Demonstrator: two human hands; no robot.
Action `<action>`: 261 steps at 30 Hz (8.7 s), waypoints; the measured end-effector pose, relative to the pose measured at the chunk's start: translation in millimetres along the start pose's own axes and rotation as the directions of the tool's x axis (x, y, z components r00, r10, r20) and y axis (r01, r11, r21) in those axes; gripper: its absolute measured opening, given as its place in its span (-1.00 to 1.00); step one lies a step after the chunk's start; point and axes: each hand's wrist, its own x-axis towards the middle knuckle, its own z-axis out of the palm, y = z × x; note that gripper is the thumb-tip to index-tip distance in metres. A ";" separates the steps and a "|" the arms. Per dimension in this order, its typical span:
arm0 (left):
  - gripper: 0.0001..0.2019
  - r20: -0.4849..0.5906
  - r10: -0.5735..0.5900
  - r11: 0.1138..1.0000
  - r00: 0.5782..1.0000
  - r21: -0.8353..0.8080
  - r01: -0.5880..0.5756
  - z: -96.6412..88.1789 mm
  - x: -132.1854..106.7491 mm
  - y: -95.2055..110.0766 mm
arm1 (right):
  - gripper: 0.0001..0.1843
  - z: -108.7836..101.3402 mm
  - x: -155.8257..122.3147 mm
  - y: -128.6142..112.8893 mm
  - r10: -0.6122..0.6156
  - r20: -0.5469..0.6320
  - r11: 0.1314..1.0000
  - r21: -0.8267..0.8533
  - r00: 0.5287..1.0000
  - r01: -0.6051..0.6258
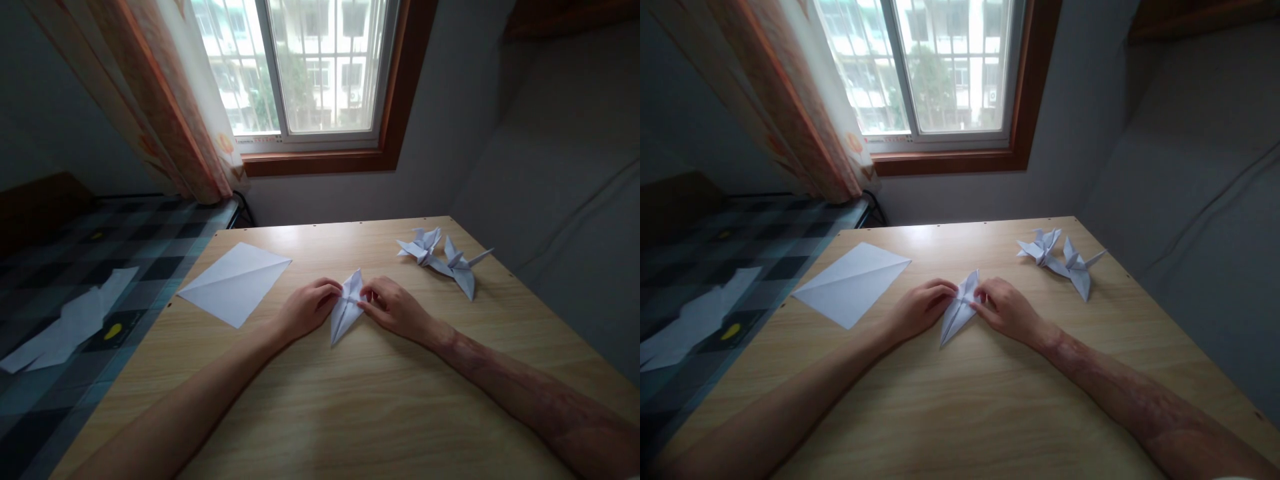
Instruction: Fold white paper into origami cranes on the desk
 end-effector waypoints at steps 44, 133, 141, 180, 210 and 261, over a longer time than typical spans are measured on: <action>-0.77 0.188 0.105 0.972 0.977 -0.227 -0.061 -16.3 7.0 4.6 | -0.71 -26.0 7.4 31.6 -0.061 0.163 0.981 0.192 0.985 0.029; -0.84 0.201 0.103 0.989 0.974 -0.128 -0.078 -17.9 10.3 -5.5 | -0.63 -20.3 2.7 16.8 -0.215 0.189 0.974 0.111 0.958 0.197; -0.84 0.116 0.105 0.987 0.988 0.109 -0.118 -15.5 7.6 -14.9 | -0.65 -22.1 2.2 10.7 -0.278 0.209 0.961 0.070 0.938 0.269; -0.75 0.055 -0.063 0.996 0.997 0.063 0.059 -14.5 8.4 10.3 | -0.44 -6.4 1.5 12.9 -0.136 0.052 0.977 -0.157 0.989 0.143; -0.90 0.299 -0.265 0.872 0.917 0.480 0.095 -46.6 16.4 22.7 | -0.65 -0.3 4.5 13.5 -0.159 0.105 0.965 -0.195 0.982 0.177; -0.57 0.217 -0.030 0.937 0.976 0.347 -0.048 -22.3 10.6 18.4 | -0.44 0.6 4.4 11.4 -0.157 0.205 0.948 -0.241 0.966 0.205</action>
